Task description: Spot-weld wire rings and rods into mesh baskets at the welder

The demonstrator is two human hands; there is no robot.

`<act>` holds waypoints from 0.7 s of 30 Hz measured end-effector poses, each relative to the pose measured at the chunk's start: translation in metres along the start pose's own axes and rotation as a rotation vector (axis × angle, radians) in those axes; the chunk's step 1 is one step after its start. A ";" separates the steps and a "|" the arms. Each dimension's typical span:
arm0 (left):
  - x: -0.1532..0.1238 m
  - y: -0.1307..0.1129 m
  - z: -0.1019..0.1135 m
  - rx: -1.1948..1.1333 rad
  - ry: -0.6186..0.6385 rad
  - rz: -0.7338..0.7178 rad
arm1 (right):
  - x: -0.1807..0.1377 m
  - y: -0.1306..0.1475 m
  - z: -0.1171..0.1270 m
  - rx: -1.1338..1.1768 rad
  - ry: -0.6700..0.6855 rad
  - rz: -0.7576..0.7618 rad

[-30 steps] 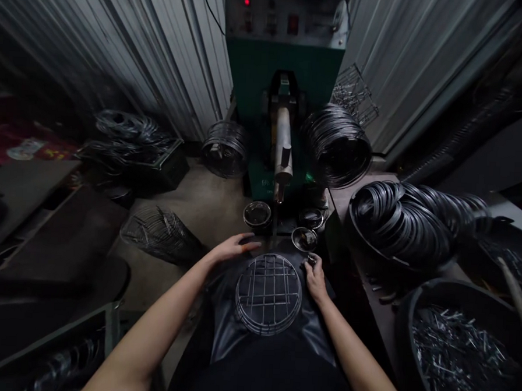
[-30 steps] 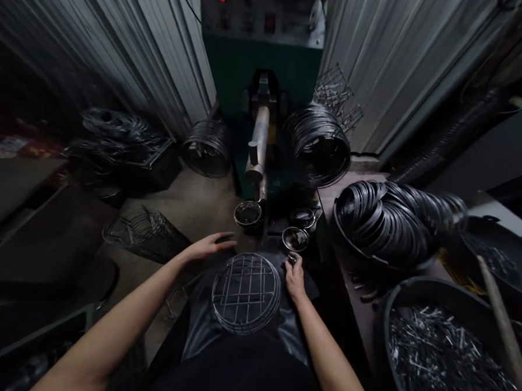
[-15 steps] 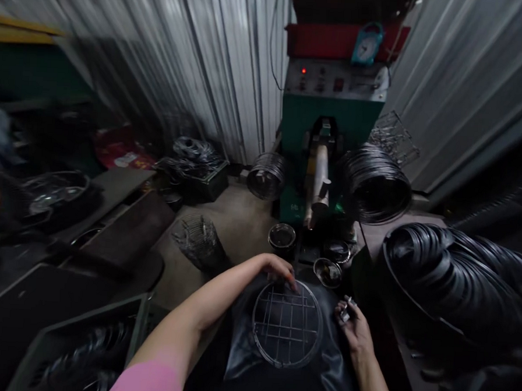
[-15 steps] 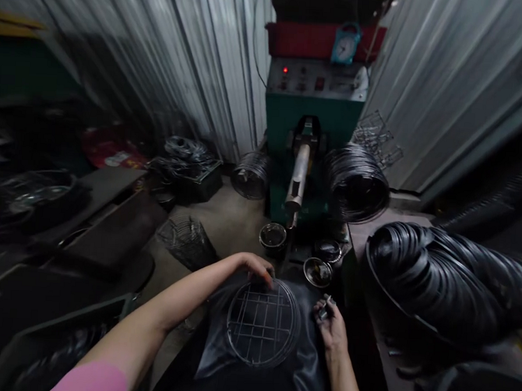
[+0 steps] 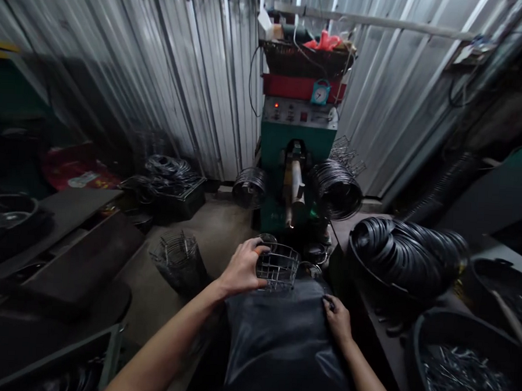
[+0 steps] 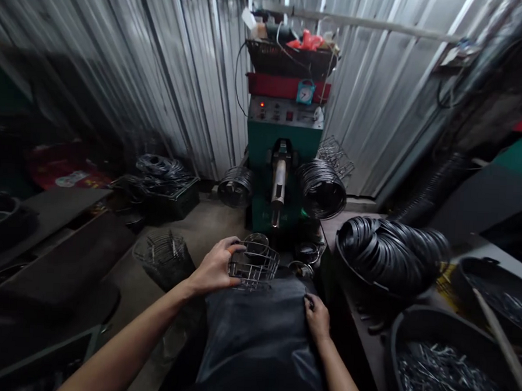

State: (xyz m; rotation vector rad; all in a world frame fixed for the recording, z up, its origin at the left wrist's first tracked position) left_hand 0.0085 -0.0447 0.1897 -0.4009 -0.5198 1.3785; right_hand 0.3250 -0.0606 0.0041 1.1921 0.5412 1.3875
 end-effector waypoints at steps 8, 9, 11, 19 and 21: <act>0.020 -0.003 -0.038 0.118 -0.037 0.033 | 0.033 0.115 -0.049 0.208 0.498 0.022; 0.022 -0.005 -0.042 0.131 -0.035 0.023 | 0.035 0.130 -0.060 0.245 0.591 0.017; 0.027 -0.008 -0.049 0.144 -0.026 0.010 | 0.041 0.147 -0.079 0.293 0.729 -0.011; 0.044 -0.010 -0.070 0.110 0.032 0.028 | 0.067 0.131 -0.110 0.100 0.613 0.079; 0.048 -0.007 -0.074 0.094 0.033 0.060 | 0.068 0.135 -0.108 -0.025 0.534 0.237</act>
Point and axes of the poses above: each hand's wrist, its own x-axis towards the middle knuckle, its own z-axis out of the back of the hand, y = z × x, the point moved 10 cm from there along x, towards the middle knuckle, and after that the axes turned 14 degrees about z, right-handed, at the moved point
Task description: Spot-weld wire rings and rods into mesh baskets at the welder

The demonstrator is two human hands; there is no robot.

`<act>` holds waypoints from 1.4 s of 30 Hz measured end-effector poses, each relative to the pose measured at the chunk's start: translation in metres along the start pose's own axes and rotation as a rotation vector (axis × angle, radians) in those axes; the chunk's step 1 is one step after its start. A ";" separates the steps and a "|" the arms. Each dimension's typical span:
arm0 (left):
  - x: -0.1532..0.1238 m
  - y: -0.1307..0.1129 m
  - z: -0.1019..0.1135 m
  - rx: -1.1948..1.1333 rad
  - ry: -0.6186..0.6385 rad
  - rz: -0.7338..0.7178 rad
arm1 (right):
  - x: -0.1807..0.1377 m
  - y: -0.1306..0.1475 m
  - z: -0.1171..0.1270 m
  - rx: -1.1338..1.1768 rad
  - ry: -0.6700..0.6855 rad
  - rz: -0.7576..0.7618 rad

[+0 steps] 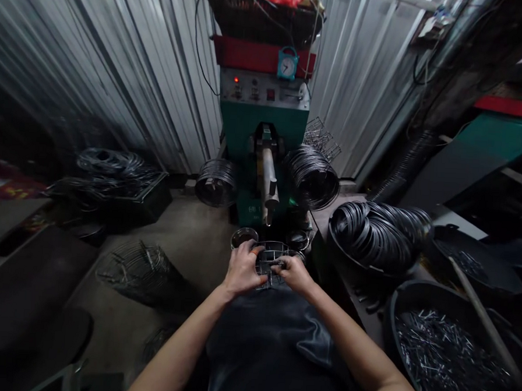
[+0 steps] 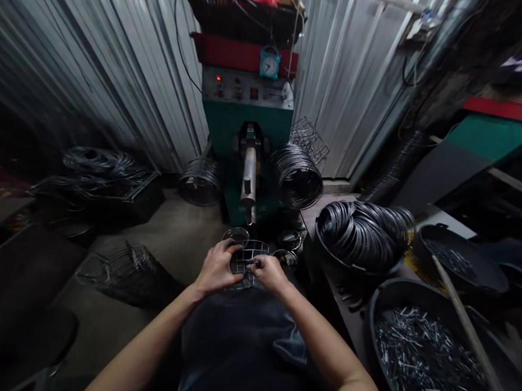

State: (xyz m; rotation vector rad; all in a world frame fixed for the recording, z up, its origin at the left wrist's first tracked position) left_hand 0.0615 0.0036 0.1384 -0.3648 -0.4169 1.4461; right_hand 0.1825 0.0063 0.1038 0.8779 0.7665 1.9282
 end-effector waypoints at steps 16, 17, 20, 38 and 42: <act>0.022 0.019 -0.013 -0.106 0.045 0.049 | 0.000 0.013 -0.009 -0.102 0.096 0.323; 0.024 0.020 -0.013 -0.114 0.045 0.044 | 0.001 0.012 -0.010 -0.106 0.095 0.329; 0.031 0.023 -0.014 -0.144 0.041 0.028 | 0.008 0.010 -0.011 -0.141 0.093 0.344; 0.076 0.039 -0.011 -0.266 0.005 -0.005 | 0.053 0.007 -0.004 -0.311 0.140 0.391; 0.085 0.038 -0.010 -0.295 0.000 -0.004 | 0.062 0.006 0.000 -0.329 0.132 0.378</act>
Point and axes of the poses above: each hand's wrist, its own x-axis towards the middle knuckle, its own z-axis out of the back of the hand, y = z × x, the point moved 10 cm from there along x, towards the middle knuckle, and after that the axes turned 14 degrees about z, right-handed, at the moved point
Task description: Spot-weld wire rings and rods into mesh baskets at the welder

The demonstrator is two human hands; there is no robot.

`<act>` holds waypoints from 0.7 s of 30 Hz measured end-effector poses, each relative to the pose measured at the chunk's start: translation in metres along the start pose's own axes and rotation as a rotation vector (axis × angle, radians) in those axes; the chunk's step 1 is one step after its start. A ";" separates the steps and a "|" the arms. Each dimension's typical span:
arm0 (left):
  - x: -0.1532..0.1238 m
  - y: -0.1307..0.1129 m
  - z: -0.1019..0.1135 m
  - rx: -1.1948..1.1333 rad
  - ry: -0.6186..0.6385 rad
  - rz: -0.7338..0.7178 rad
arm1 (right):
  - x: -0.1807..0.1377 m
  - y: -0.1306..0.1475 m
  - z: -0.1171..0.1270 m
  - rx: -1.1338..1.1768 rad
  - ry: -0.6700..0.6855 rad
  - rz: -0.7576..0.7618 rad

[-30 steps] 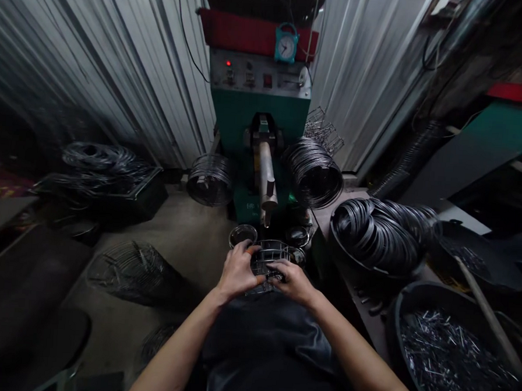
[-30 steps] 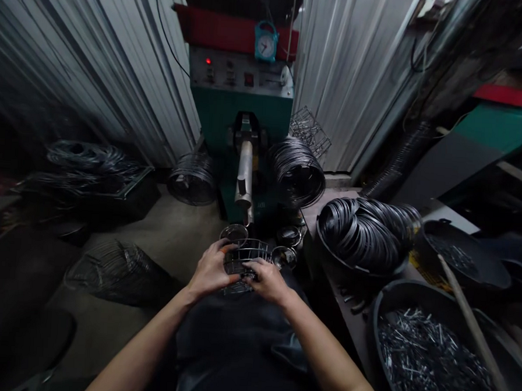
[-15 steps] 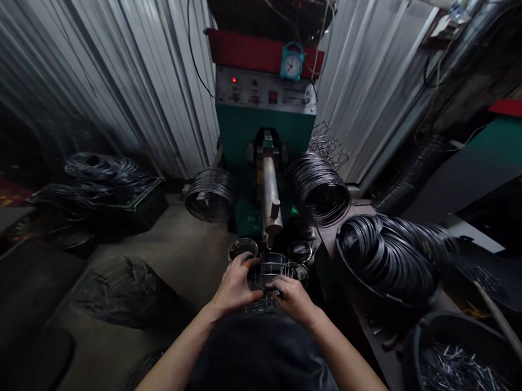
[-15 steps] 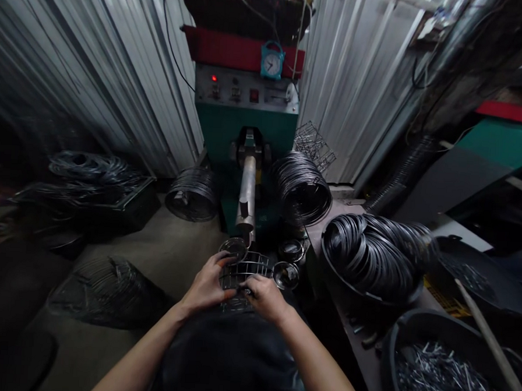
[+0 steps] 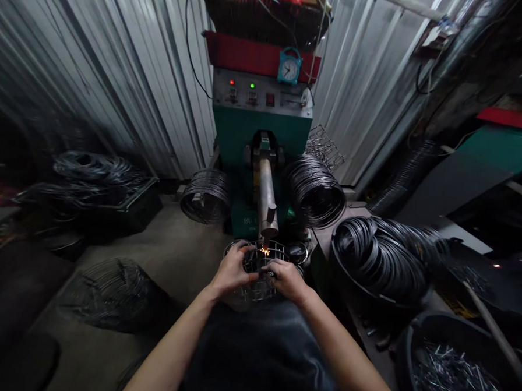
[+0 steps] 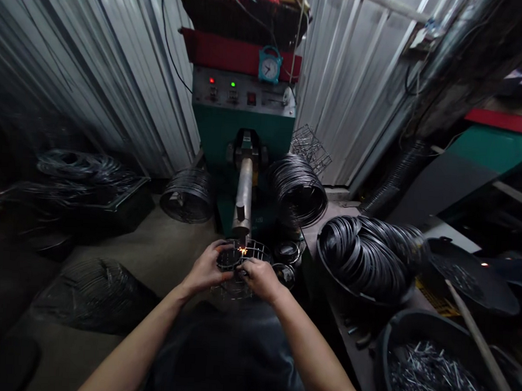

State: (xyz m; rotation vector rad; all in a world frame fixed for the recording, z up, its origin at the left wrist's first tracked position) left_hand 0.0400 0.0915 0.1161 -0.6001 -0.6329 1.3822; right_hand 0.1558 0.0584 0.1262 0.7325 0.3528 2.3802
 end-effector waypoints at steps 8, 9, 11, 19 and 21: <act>0.008 -0.004 0.007 0.048 -0.046 0.073 | 0.003 -0.012 -0.002 -0.055 -0.012 -0.049; 0.012 -0.003 0.006 0.053 -0.033 0.089 | 0.005 -0.015 -0.001 -0.065 -0.021 -0.063; 0.017 -0.001 0.004 0.057 -0.013 0.117 | 0.008 -0.019 0.000 -0.076 -0.037 -0.080; 0.017 -0.001 0.008 0.076 -0.101 0.067 | 0.003 -0.020 0.000 -0.116 -0.080 -0.088; 0.020 -0.002 0.008 0.063 -0.093 0.054 | 0.005 -0.021 0.000 -0.124 -0.075 -0.101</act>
Point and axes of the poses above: each hand's wrist, its own x-axis towards the middle knuckle, its own z-axis out of the back of the hand, y = z × x, the point moved 10 cm from there along x, towards the middle knuckle, and after that the axes turned 14 degrees about z, right-handed, at the moved point
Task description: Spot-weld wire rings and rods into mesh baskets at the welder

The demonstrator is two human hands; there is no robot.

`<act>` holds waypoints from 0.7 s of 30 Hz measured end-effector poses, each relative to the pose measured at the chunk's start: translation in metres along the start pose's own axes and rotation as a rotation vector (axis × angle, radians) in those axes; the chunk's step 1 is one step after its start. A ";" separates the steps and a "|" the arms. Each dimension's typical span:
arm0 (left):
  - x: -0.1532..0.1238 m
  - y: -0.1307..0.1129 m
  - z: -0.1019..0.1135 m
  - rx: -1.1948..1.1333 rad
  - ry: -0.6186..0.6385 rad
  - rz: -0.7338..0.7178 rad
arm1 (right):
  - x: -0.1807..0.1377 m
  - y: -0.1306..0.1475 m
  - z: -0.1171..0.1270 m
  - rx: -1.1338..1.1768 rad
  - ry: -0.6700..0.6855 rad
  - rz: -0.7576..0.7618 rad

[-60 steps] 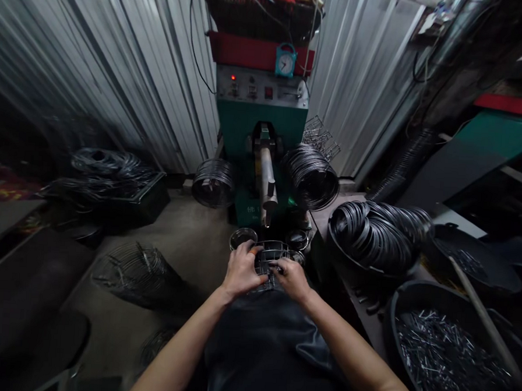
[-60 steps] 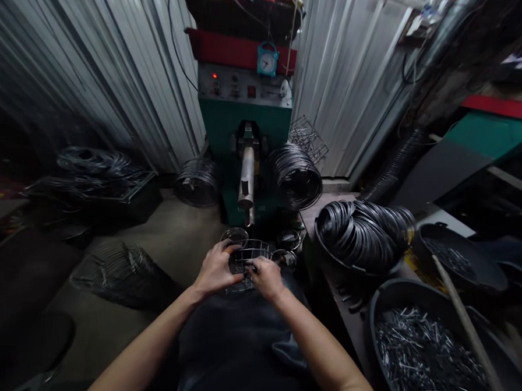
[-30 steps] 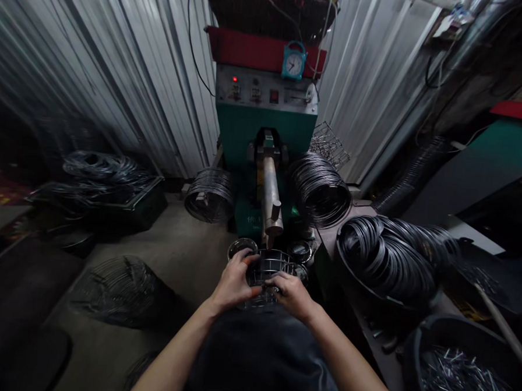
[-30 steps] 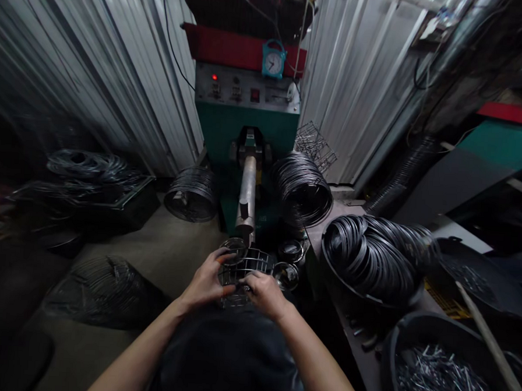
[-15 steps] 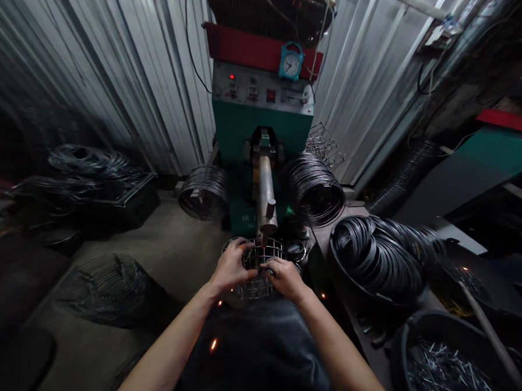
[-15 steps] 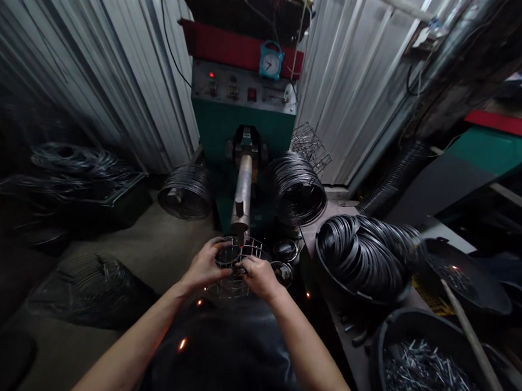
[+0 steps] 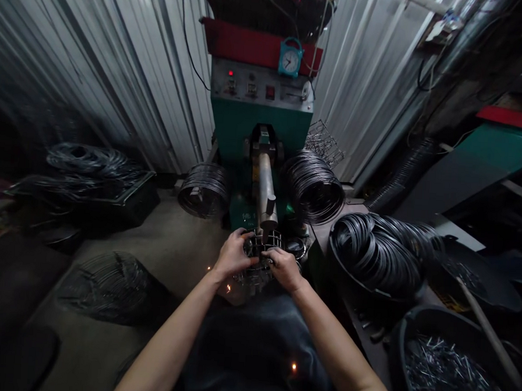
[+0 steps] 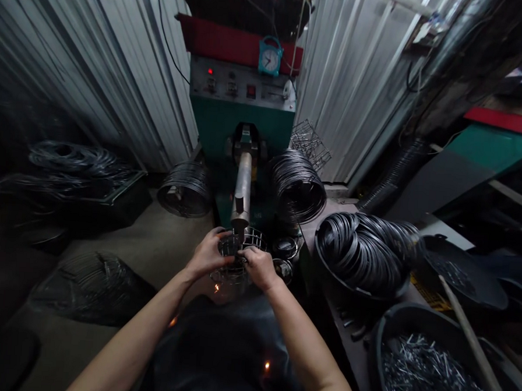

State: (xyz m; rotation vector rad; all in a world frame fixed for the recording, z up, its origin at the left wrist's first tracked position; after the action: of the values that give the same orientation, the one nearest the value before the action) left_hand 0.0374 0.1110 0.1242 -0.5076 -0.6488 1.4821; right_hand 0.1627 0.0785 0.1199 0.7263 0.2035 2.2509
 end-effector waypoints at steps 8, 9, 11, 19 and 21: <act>0.006 0.005 -0.010 -0.019 0.075 0.069 | -0.012 -0.004 0.024 0.105 -0.243 -0.017; 0.006 0.005 -0.010 -0.022 0.061 0.066 | -0.018 -0.009 0.029 0.119 -0.304 -0.039; 0.007 0.004 -0.008 -0.022 0.031 0.040 | -0.028 -0.019 0.034 0.143 -0.370 -0.091; 0.030 0.000 -0.006 0.016 0.070 0.046 | -0.018 -0.040 0.031 0.163 -0.379 -0.150; 0.033 0.000 -0.007 0.019 0.073 0.050 | -0.014 -0.041 0.031 0.161 -0.372 -0.154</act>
State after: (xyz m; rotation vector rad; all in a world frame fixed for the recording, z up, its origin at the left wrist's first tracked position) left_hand 0.0410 0.1449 0.1218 -0.5645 -0.5675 1.5080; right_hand 0.2131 0.0952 0.1246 1.1579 0.2513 1.9288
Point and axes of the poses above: each hand's wrist, its own x-axis towards the middle knuckle, its own z-axis out of the back of the hand, y = z × x, the point moved 10 cm from there along x, towards the middle knuckle, and after that the axes turned 14 degrees about z, right-handed, at the moved point
